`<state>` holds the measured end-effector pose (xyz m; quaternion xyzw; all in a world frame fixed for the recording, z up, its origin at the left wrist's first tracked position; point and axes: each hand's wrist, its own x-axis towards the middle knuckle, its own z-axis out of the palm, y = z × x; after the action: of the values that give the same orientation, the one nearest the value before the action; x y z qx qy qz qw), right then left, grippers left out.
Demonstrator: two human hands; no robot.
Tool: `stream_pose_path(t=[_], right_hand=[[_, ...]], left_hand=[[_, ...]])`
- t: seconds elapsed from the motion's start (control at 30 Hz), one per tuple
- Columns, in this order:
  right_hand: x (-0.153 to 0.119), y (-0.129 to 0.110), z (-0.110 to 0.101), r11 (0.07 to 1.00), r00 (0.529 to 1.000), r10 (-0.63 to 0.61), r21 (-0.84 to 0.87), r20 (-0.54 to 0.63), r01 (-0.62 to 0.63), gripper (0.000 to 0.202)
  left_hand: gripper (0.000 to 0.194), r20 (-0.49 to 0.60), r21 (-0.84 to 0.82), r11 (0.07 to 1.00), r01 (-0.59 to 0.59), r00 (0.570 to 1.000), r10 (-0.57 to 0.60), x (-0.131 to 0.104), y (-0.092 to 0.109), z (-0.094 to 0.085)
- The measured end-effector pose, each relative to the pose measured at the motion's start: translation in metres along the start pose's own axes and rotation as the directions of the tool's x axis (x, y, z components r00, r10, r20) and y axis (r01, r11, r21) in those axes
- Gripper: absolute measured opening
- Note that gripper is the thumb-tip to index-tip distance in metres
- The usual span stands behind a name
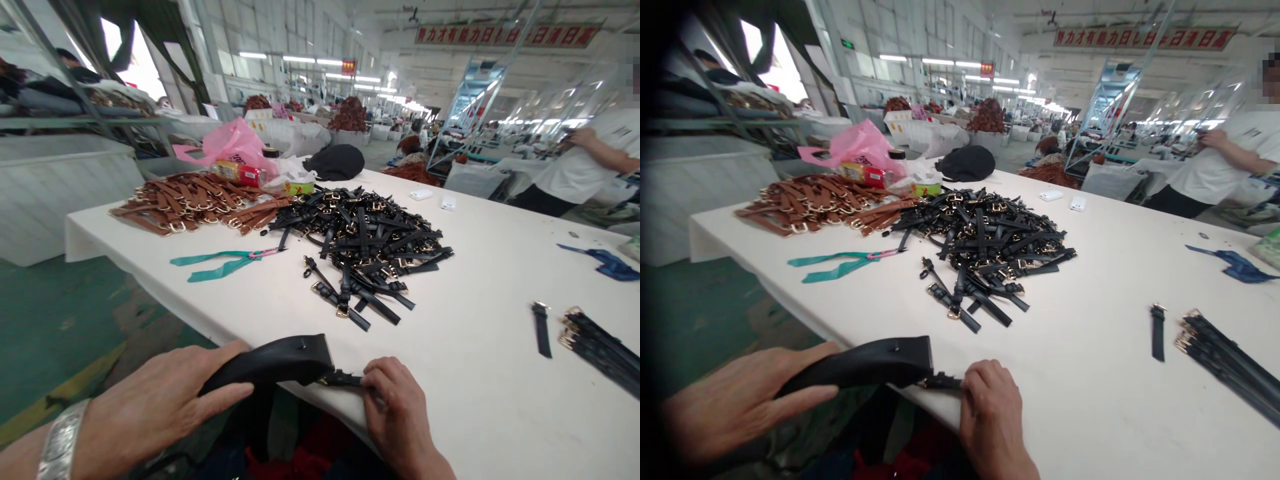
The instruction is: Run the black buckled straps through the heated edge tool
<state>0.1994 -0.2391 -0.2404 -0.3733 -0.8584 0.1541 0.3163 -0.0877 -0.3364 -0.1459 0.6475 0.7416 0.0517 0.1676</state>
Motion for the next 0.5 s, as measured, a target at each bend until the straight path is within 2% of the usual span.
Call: stream_pose_path(t=[0.07,0.13,0.23,0.33,0.5], right_hand=[[-0.001,-0.001,-0.002,0.999,0.999,-0.039,0.022,0.013,0.038,0.024],[-0.002,-0.001,-0.006,0.998,0.998,-0.046,0.055,0.053,0.044,0.023],[-0.002,0.001,-0.010,0.991,0.988,-0.051,0.126,0.143,0.033,0.018],[-0.002,0.003,-0.010,0.986,0.982,-0.037,0.164,0.186,0.006,0.014],[-0.003,0.007,-0.003,0.987,0.979,0.012,0.152,0.202,-0.043,0.014]], left_hand=[[0.019,0.093,-0.024,1.000,-0.018,0.995,0.020,-0.003,0.008,-0.002],[0.016,0.131,-0.029,0.999,-0.030,0.991,0.033,-0.005,0.013,-0.002],[0.017,0.137,0.011,1.000,-0.020,0.990,0.018,-0.010,0.010,0.001],[0.023,0.149,0.087,0.996,-0.002,0.989,-0.011,-0.012,0.007,0.007],[0.031,0.216,0.112,0.993,-0.043,0.976,0.017,0.000,0.026,0.017]])
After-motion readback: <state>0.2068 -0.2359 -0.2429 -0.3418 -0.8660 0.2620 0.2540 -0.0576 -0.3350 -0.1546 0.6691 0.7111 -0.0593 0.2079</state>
